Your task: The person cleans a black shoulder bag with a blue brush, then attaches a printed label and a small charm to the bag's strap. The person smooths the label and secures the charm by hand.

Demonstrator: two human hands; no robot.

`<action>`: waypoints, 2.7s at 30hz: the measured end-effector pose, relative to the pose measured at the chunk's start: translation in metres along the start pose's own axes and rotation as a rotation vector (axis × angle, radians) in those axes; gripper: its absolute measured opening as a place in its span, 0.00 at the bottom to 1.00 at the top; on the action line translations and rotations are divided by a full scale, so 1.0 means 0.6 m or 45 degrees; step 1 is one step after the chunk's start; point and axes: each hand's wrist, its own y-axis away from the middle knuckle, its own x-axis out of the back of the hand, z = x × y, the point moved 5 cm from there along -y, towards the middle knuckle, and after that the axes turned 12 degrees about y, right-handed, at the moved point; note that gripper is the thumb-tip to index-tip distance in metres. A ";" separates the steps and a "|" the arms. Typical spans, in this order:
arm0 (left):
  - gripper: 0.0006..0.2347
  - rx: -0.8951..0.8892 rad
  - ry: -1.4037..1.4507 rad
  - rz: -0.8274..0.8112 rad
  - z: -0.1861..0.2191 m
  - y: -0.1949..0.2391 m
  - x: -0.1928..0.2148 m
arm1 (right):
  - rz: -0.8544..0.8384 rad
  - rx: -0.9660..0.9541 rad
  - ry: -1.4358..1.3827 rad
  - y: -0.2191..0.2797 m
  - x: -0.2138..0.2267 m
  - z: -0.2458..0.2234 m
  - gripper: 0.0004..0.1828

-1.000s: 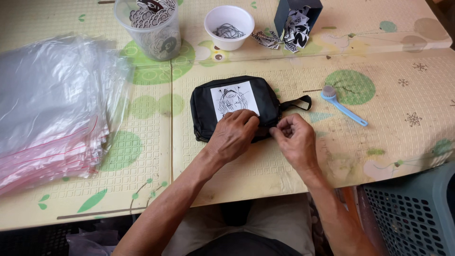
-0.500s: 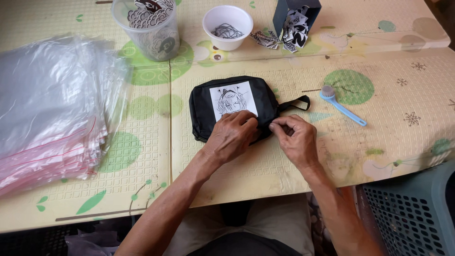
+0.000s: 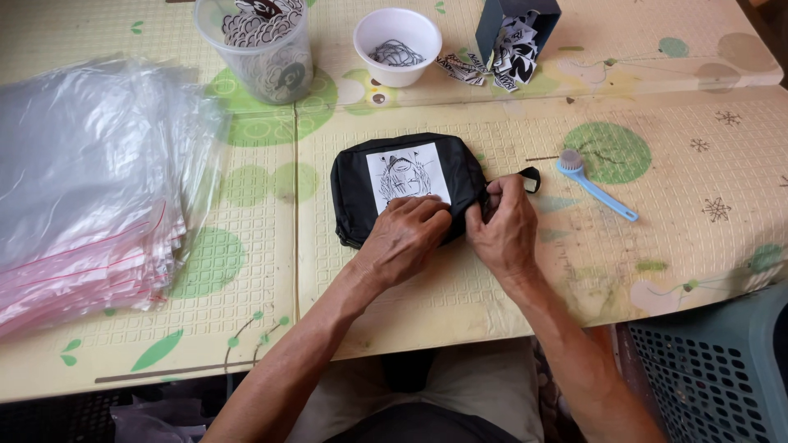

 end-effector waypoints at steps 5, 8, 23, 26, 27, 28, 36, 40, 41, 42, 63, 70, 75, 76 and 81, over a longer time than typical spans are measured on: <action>0.03 0.031 -0.010 0.034 -0.006 0.003 -0.008 | -0.222 -0.080 -0.120 -0.014 0.004 0.011 0.12; 0.02 0.077 -0.025 0.068 -0.001 0.001 -0.001 | -0.398 -0.244 -0.442 -0.003 0.009 0.020 0.12; 0.01 0.071 0.028 0.092 0.006 -0.004 0.010 | -0.249 -0.404 -0.700 0.032 0.038 -0.014 0.11; 0.02 0.066 0.004 0.068 0.002 -0.003 -0.001 | -0.156 -0.319 -0.541 0.023 0.036 -0.005 0.09; 0.03 0.063 -0.007 0.053 0.002 -0.003 -0.005 | -0.133 -0.261 -0.418 0.022 0.035 -0.003 0.09; 0.03 0.061 -0.005 0.051 0.001 -0.003 -0.007 | -0.131 -0.264 -0.416 0.025 0.033 -0.002 0.09; 0.02 0.090 -0.030 0.071 0.006 -0.010 0.006 | 0.055 0.098 -0.411 0.040 0.063 -0.035 0.01; 0.02 0.065 -0.080 0.097 0.008 -0.010 0.007 | -0.003 0.175 -0.349 0.045 0.051 -0.048 0.08; 0.02 0.068 -0.070 0.078 0.007 -0.010 0.007 | -0.008 0.180 -0.306 0.044 0.047 -0.049 0.09; 0.02 0.076 -0.059 0.060 0.007 -0.007 0.007 | -0.018 0.185 -0.264 0.045 0.043 -0.049 0.11; 0.05 0.038 -0.285 0.046 -0.004 0.012 -0.010 | 0.062 0.380 0.269 0.053 0.025 -0.046 0.07; 0.07 0.149 -0.208 -0.012 0.015 -0.004 0.039 | -0.329 0.342 -0.047 0.003 0.067 -0.063 0.05; 0.13 0.318 -0.145 -0.012 0.018 -0.041 0.106 | -0.368 0.406 -0.154 -0.084 0.096 -0.085 0.07; 0.13 0.318 -0.147 -0.010 0.013 -0.044 0.112 | -0.367 0.408 -0.155 -0.115 0.086 -0.090 0.07; 0.35 0.547 -0.210 -0.249 -0.040 -0.042 0.096 | -0.218 0.746 -0.148 -0.267 0.005 -0.124 0.05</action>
